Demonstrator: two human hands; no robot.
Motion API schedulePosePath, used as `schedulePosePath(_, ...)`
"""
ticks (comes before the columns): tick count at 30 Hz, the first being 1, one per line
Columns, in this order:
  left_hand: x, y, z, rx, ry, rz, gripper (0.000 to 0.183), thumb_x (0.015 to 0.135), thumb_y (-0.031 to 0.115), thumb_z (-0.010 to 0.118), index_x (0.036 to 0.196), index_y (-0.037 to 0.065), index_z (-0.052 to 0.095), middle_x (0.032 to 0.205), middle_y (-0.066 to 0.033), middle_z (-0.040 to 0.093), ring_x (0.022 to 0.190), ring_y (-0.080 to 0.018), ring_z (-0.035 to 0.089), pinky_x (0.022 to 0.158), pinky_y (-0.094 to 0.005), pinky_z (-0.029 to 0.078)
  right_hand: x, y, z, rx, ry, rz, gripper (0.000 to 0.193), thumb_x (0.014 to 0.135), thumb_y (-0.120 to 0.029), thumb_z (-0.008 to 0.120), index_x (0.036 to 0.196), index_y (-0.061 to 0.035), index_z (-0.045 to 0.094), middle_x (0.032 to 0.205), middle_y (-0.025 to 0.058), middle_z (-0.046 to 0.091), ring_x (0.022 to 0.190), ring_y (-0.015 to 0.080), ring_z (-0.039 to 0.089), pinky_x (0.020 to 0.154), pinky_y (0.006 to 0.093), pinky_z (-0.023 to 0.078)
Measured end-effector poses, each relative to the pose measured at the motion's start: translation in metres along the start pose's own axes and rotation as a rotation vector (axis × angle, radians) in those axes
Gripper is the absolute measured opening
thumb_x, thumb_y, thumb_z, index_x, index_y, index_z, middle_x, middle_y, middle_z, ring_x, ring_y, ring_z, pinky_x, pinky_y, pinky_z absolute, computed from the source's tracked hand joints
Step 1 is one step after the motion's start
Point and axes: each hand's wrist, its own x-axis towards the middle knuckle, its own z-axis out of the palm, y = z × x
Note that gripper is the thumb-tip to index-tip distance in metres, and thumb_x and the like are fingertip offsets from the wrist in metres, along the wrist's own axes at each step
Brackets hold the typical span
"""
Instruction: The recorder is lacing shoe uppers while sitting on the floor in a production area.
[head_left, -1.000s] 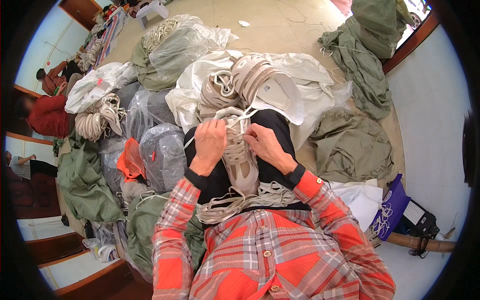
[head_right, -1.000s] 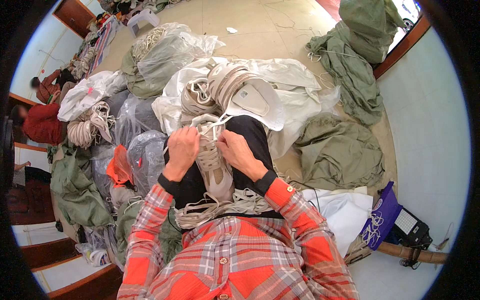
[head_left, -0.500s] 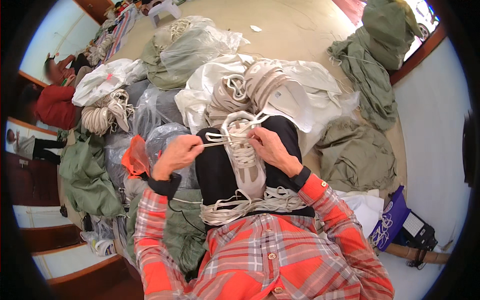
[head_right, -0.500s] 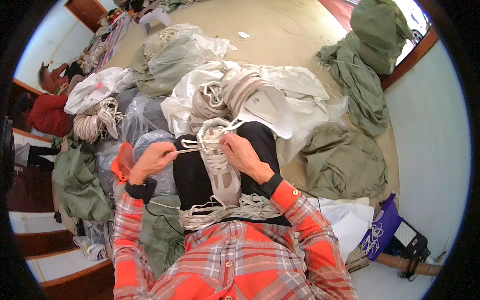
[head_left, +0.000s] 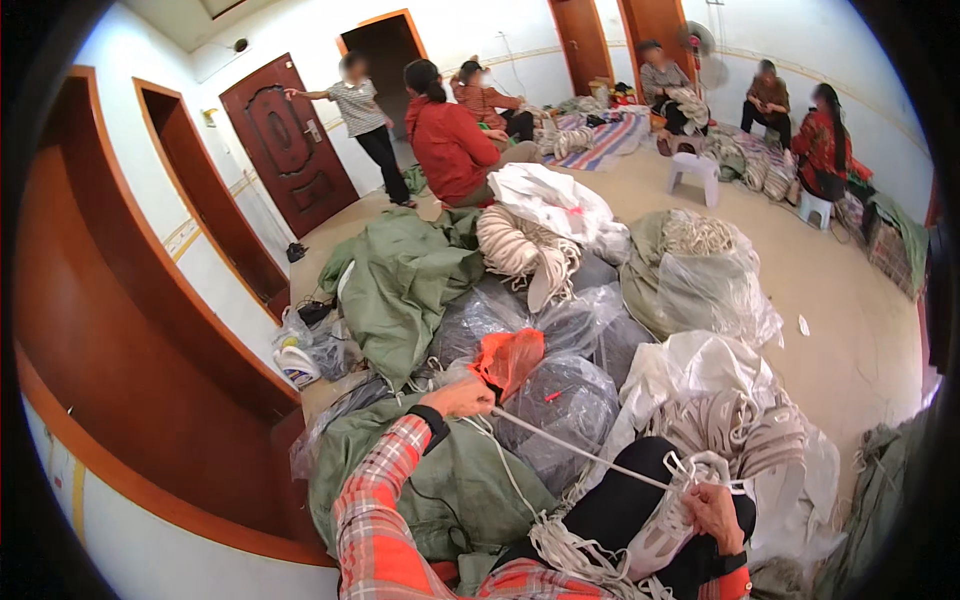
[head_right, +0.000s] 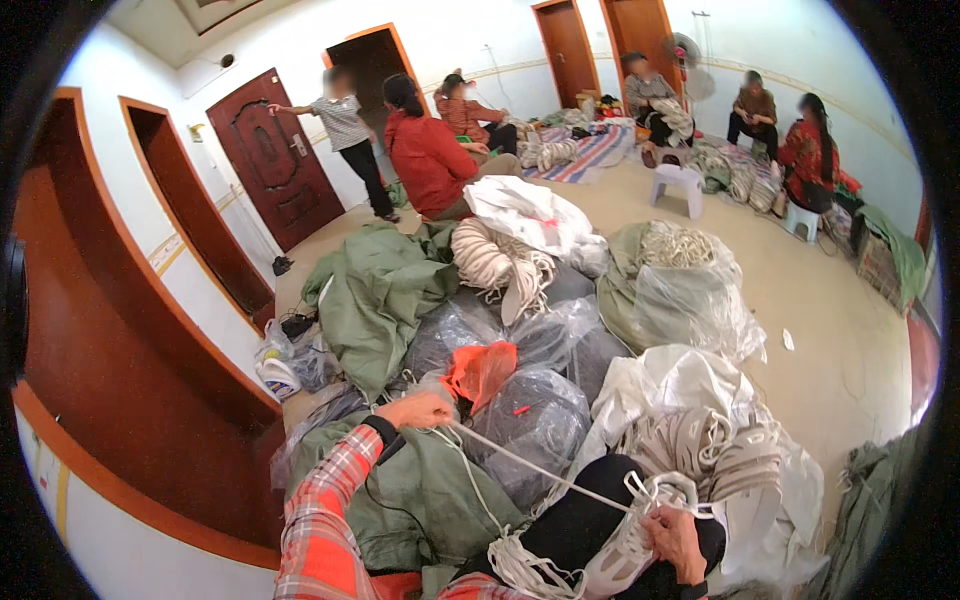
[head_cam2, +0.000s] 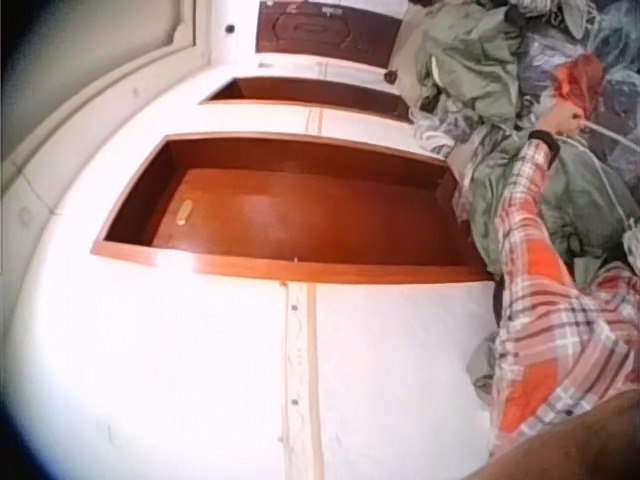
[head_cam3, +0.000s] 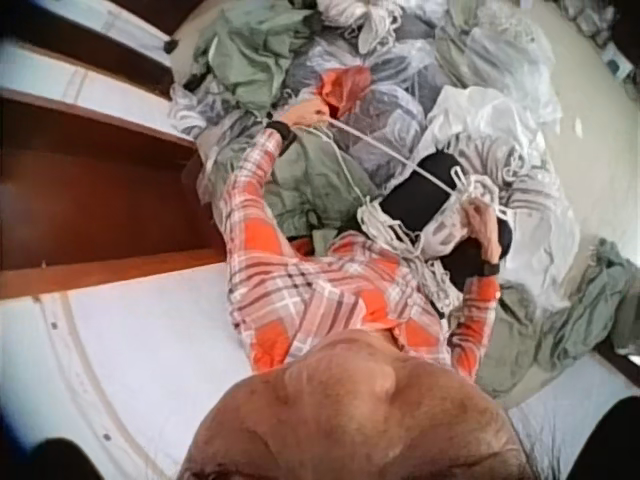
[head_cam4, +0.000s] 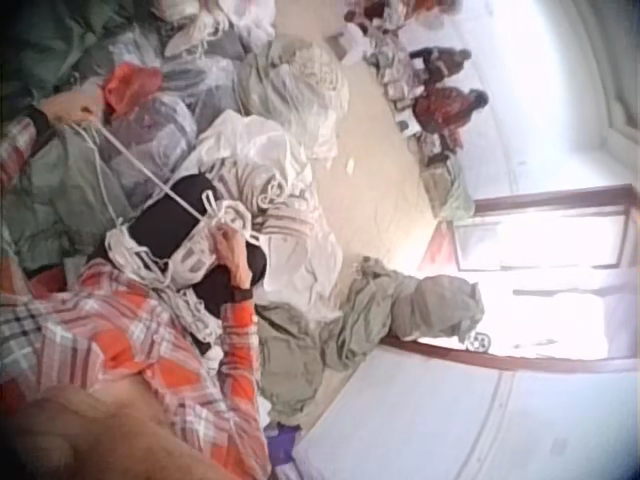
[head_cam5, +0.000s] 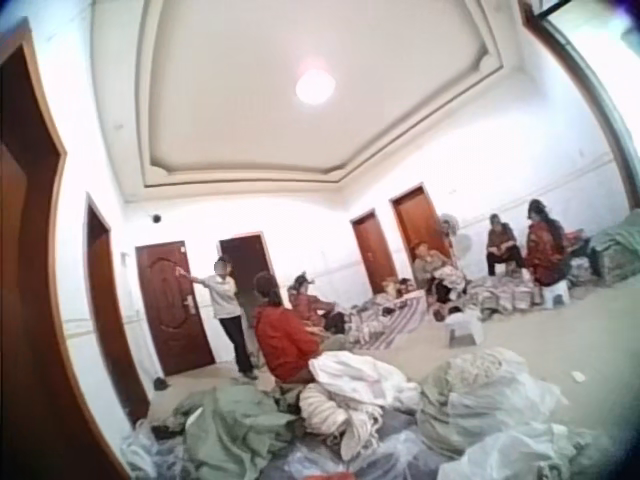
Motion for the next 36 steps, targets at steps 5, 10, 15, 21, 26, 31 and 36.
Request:
schedulePosePath(5,-0.001,-0.031,0.046,0.181,0.230,-0.062,0.013,0.070,0.018,0.055,0.066,0.006,0.058,0.063,-0.0139,0.056,0.064,-0.0326,0.058,0.057,-0.0449,0.042,0.018,0.007,0.003,-0.213,-0.020,-0.164,0.019,0.082,-0.013,0.061,0.074,0.0038,0.063,0.052,0.0059,0.056,0.041,0.0121,0.053,0.038,0.0280,0.041)
schedulePosePath(10,0.044,0.007,0.097,0.395,0.749,-0.141,0.011,0.070,0.015,0.057,0.065,0.007,0.062,0.063,-0.0115,0.060,0.061,-0.0300,0.061,0.052,-0.0420,0.045,0.009,-0.015,0.045,-0.515,-0.086,-0.473,0.022,0.079,-0.025,0.066,0.077,-0.0029,0.065,0.059,0.0149,0.060,0.053,0.0297,0.060,0.051,0.0388,0.047)
schedulePosePath(15,0.095,0.069,0.124,-1.362,0.512,-0.281,0.017,0.085,0.013,0.059,0.087,-0.003,0.062,0.074,-0.0089,0.064,0.068,-0.0168,0.066,0.055,-0.0277,0.052,-0.020,-0.048,0.117,-0.574,-0.138,-0.687,0.023,0.081,-0.026,0.063,0.073,-0.0048,0.060,0.060,0.0182,0.058,0.058,0.0371,0.058,0.052,0.0436,0.047)
schedulePosePath(21,0.120,0.224,0.150,-1.267,0.150,0.246,0.022,0.088,0.004,0.050,0.109,-0.002,0.050,0.080,-0.0135,0.064,0.068,-0.0205,0.065,0.060,-0.0306,0.053,-0.031,-0.022,0.140,-0.731,-0.460,-0.603,0.014,0.077,-0.019,0.056,0.080,-0.0047,0.059,0.067,0.0186,0.060,0.063,0.0375,0.061,0.055,0.0468,0.049)
schedulePosePath(26,0.100,0.253,0.137,-0.904,-0.114,0.029,0.014,0.083,0.009,0.055,0.089,-0.002,0.061,0.070,-0.0079,0.065,0.059,-0.0105,0.062,0.050,-0.0240,0.049,-0.016,0.008,0.049,-0.343,0.332,-0.307,0.016,0.086,-0.019,0.051,0.086,-0.0051,0.060,0.068,0.0184,0.060,0.065,0.0354,0.061,0.053,0.0434,0.048)
schedulePosePath(31,0.115,0.282,0.165,-0.651,0.119,0.327,0.018,0.084,0.015,0.058,0.081,-0.002,0.062,0.064,-0.0103,0.063,0.055,-0.0189,0.061,0.052,-0.0317,0.046,-0.021,0.024,0.016,-0.185,0.531,-0.131,0.021,0.086,-0.018,0.052,0.093,-0.0005,0.061,0.069,0.0217,0.060,0.068,0.0373,0.061,0.060,0.0419,0.047)
schedulePosePath(36,0.115,0.287,0.170,-0.342,0.335,0.422,0.013,0.082,0.011,0.057,0.076,0.000,0.059,0.065,-0.0185,0.057,0.062,-0.0354,0.059,0.055,-0.0404,0.045,-0.009,0.025,0.031,-0.212,0.411,-0.103,0.021,0.086,-0.018,0.051,0.095,-0.0010,0.059,0.074,0.0213,0.062,0.072,0.0390,0.061,0.063,0.0456,0.047)
